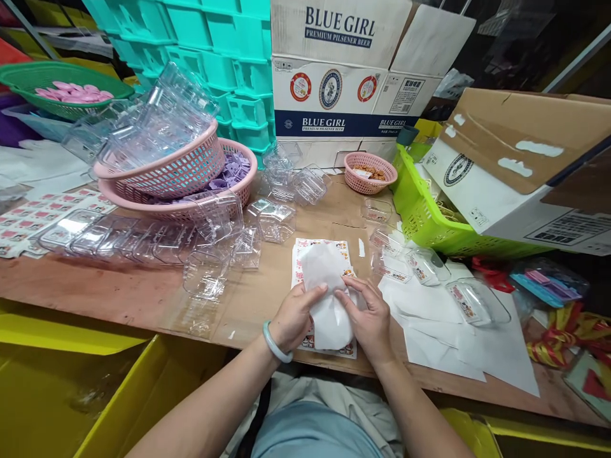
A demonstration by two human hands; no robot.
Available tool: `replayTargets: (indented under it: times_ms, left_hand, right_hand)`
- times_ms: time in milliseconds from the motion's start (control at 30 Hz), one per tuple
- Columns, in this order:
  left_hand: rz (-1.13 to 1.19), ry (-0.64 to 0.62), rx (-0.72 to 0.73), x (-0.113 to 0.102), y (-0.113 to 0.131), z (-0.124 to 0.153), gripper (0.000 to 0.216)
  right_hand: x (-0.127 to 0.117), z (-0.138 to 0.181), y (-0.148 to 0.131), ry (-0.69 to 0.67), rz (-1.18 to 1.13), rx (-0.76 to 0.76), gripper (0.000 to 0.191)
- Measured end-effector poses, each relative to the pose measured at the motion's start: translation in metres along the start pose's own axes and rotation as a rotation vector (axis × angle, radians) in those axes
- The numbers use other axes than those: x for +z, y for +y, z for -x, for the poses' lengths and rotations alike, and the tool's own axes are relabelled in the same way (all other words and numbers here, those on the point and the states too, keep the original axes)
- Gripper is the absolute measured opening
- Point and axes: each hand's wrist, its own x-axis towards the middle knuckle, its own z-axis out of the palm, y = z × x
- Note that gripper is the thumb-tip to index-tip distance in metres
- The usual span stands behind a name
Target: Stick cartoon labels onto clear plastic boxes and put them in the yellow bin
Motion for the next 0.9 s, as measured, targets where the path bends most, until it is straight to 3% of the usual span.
replayTargets:
  times_ms: [167, 233, 333, 567, 733, 800, 900]
  left_hand:
    - [-0.055, 0.022, -0.017, -0.003, 0.001, -0.001, 0.038]
    - [-0.041, 0.061, -0.020, -0.003, 0.002, -0.001, 0.039]
    - [0.007, 0.090, -0.013, -0.002, 0.006, -0.002, 0.040]
    - [-0.116, -0.001, 0.034, -0.003, 0.009, -0.006, 0.035]
    - [-0.212, -0.006, 0.052, -0.004, 0.006, -0.007, 0.041]
    - [-0.243, 0.021, 0.055, -0.007, 0.005, -0.008, 0.042]
    - [-0.305, 0.079, 0.067, -0.018, 0.009, -0.010, 0.043]
  right_hand:
    - [0.003, -0.002, 0.009, 0.050, 0.033, -0.062, 0.013]
    - [0.002, -0.004, 0.011, 0.009, 0.016, -0.072, 0.012]
    - [0.002, -0.004, 0.010, -0.070, -0.043, -0.048, 0.026]
    - [0.008, -0.002, 0.009, 0.000, -0.277, 0.149, 0.020]
    - [0.011, -0.003, 0.003, -0.020, -0.547, 0.491, 0.027]
    - [0.011, -0.009, 0.005, 0.056, -0.680, 0.573, 0.025]
    - [0.003, -0.025, 0.014, 0.292, -0.861, 0.626, 0.021]
